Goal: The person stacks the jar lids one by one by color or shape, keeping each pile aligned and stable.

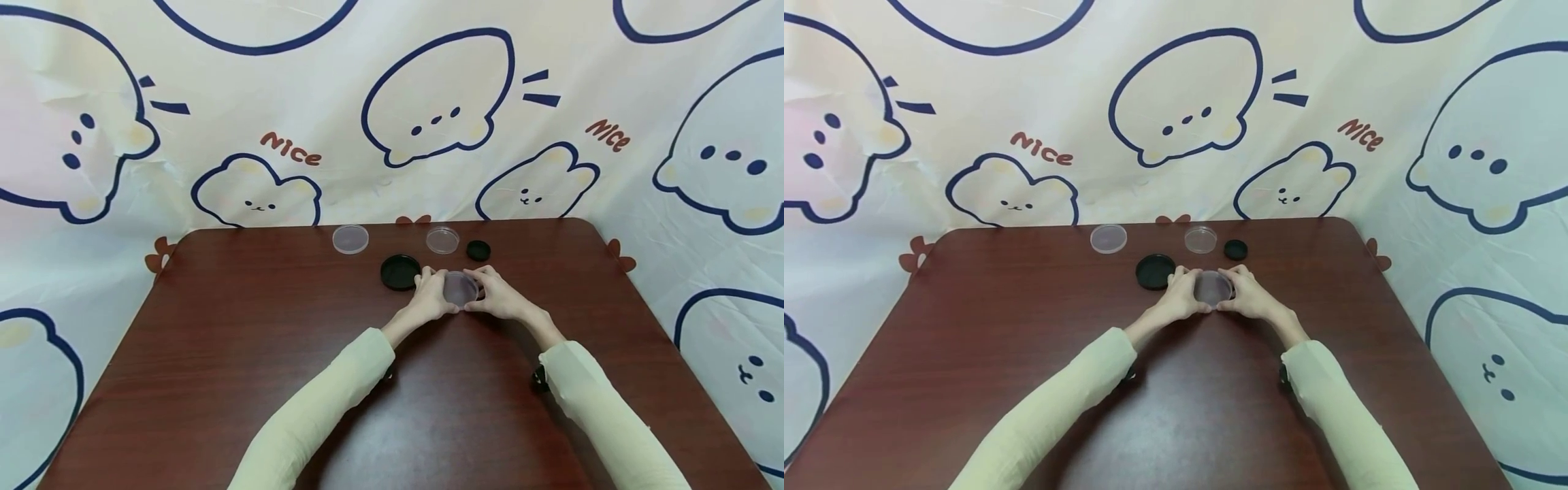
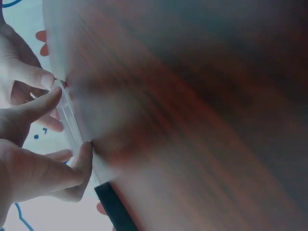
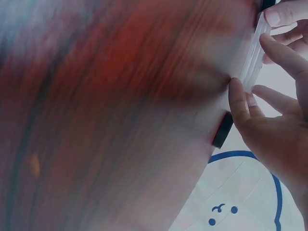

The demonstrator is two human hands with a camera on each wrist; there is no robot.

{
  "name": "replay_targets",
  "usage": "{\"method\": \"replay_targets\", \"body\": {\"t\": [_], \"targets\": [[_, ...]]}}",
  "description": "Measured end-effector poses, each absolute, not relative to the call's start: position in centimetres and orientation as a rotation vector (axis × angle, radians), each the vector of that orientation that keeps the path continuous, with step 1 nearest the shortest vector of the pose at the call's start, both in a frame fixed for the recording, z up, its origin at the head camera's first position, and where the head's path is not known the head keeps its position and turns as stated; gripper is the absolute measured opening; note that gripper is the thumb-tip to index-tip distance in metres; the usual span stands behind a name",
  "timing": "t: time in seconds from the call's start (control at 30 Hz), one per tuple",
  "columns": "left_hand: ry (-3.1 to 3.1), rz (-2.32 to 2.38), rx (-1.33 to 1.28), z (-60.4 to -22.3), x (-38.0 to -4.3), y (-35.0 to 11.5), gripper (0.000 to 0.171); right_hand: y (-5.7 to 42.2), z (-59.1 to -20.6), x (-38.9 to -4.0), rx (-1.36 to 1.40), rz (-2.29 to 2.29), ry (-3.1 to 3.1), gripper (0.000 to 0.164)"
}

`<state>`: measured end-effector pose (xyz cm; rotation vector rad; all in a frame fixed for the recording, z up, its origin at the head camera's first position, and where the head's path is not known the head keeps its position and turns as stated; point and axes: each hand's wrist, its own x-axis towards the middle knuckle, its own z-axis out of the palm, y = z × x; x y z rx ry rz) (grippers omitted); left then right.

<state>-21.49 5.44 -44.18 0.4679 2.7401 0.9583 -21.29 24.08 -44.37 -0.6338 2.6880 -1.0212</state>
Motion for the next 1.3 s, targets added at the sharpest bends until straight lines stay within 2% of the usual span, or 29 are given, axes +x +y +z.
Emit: {"method": "replay_targets", "body": {"t": [0.73,1.3], "targets": [[2.691,1.054,0.69,-43.8,-19.2,-0.8,0.077,19.5,-43.1,-18.4,-0.634,-1.032,2.712,0.075],[2.737,1.015,0.622,-43.6,-17.0,-5.6,0.077,14.6,-43.2,-17.1,-0.699,-0.948,2.695,0.074]]}}
